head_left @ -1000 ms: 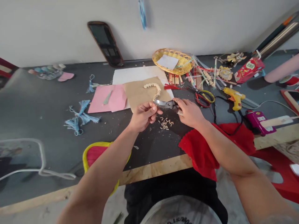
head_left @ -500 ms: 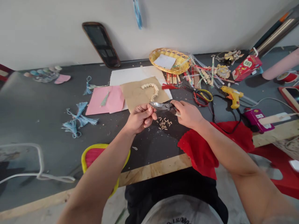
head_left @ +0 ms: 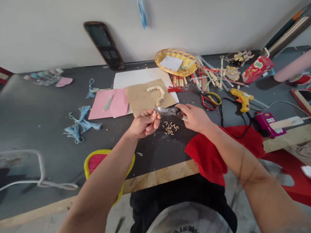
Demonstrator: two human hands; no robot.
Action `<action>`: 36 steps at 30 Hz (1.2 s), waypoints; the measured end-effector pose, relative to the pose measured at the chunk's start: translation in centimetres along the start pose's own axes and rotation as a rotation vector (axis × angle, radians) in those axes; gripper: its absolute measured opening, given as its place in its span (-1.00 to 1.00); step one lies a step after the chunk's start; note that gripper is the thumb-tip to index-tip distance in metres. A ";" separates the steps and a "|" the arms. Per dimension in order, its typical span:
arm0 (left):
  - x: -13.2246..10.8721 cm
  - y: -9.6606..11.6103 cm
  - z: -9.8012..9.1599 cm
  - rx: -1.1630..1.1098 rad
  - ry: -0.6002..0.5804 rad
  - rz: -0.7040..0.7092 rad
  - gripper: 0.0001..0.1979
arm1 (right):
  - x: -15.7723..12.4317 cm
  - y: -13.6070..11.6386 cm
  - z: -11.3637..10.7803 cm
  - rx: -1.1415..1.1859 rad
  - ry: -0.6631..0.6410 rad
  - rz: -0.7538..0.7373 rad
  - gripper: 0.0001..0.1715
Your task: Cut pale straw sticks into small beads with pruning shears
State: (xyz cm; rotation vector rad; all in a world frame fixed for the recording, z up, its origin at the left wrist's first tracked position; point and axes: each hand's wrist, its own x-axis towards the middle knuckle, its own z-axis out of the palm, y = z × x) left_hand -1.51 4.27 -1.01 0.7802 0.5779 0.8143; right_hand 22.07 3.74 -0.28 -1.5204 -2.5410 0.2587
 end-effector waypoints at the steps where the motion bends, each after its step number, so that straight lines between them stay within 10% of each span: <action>1: 0.0 0.0 0.1 -0.003 0.009 0.005 -0.79 | -0.1 -0.1 0.0 0.001 0.003 0.015 -0.46; 11: 0.9 -0.7 0.6 0.071 0.208 0.208 -0.74 | 0.2 0.2 0.5 -0.054 0.040 0.085 -0.41; 36: -0.1 0.1 0.2 0.105 0.002 -0.004 -0.78 | 0.2 1.0 0.2 -0.046 -0.007 -0.044 -0.27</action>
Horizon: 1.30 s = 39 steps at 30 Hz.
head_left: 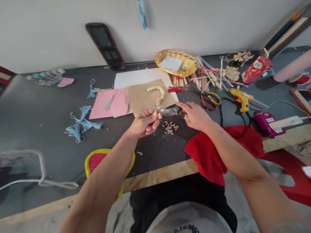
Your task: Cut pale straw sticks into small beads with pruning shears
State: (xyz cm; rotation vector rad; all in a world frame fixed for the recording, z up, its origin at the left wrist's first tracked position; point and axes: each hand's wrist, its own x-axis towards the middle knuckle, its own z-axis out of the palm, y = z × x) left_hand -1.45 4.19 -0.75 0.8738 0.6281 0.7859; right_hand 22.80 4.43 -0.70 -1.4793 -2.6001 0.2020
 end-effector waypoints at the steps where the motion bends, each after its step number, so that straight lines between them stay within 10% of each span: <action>1: 0.0 0.0 0.0 -0.007 -0.008 -0.003 -0.79 | 0.0 0.0 0.0 0.011 -0.006 0.001 -0.28; 21: 0.7 -0.8 0.5 0.025 0.169 0.145 -0.73 | -0.1 -0.3 0.3 -0.004 0.067 0.060 -0.40; 39: 0.3 -0.4 0.2 -0.022 0.062 0.036 -0.80 | -0.4 -0.4 -0.6 -0.087 -0.014 0.020 -0.30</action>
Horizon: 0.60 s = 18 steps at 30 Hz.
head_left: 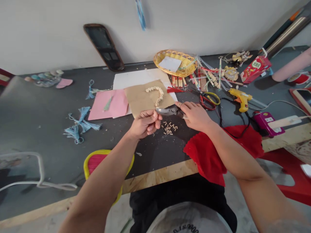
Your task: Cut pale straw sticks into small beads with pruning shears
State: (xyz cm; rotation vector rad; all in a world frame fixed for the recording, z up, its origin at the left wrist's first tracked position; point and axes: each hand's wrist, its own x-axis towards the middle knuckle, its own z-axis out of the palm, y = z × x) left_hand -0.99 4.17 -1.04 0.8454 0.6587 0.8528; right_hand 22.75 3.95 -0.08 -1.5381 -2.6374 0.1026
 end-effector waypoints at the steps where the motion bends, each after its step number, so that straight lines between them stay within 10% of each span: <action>1: 0.0 0.0 -0.1 -0.013 -0.019 -0.017 -0.80 | 0.0 0.0 0.0 0.003 -0.004 0.003 -0.30; 11: -0.5 0.4 -0.6 -0.213 -0.157 -0.028 -0.85 | 0.0 0.6 0.2 0.079 0.032 -0.034 -0.27; 18: 0.0 0.4 -0.5 -0.167 -0.052 0.011 -0.87 | 0.3 2.3 0.7 0.128 0.260 0.335 -0.26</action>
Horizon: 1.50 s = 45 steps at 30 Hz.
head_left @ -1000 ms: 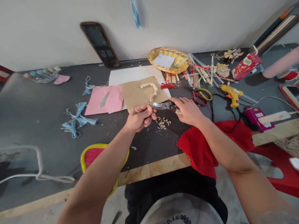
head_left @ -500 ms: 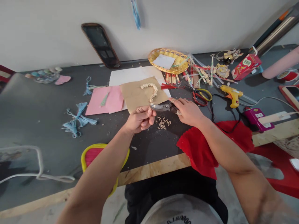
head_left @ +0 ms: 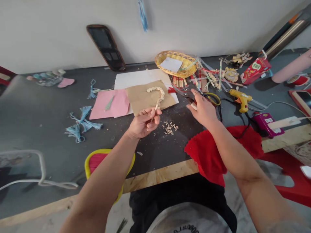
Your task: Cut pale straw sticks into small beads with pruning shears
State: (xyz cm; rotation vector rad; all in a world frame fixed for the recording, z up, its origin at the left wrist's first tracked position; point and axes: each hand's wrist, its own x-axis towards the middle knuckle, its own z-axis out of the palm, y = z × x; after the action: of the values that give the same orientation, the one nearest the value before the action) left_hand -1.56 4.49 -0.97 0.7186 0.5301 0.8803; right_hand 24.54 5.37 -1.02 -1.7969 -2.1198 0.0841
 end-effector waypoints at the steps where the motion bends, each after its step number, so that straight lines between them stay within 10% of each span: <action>1: 0.0 -0.1 0.1 0.013 0.006 0.000 -0.85 | 0.1 0.3 0.0 -0.017 0.011 0.036 -0.23; 10: 0.2 -0.9 0.5 0.183 0.053 -0.018 -0.79 | 0.7 2.3 0.2 -0.102 -0.034 0.190 -0.09; 16: 0.4 -1.6 0.8 0.367 0.074 -0.018 -0.76 | 0.0 0.3 -0.7 0.193 0.153 -0.048 -0.72; 24: 0.5 -1.8 1.1 0.642 0.064 -0.027 -0.71 | -2.0 -4.1 0.9 1.072 -0.440 -0.096 -0.66; 45: 0.3 -1.6 2.0 0.906 0.031 0.109 -0.72 | -1.9 -4.6 1.3 1.361 -0.393 0.055 -0.67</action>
State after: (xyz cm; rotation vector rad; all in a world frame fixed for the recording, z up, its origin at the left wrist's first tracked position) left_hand 0.78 3.41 -0.86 1.5659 0.9383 0.7297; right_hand 20.07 2.94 -1.43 -0.9722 -1.4368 1.5462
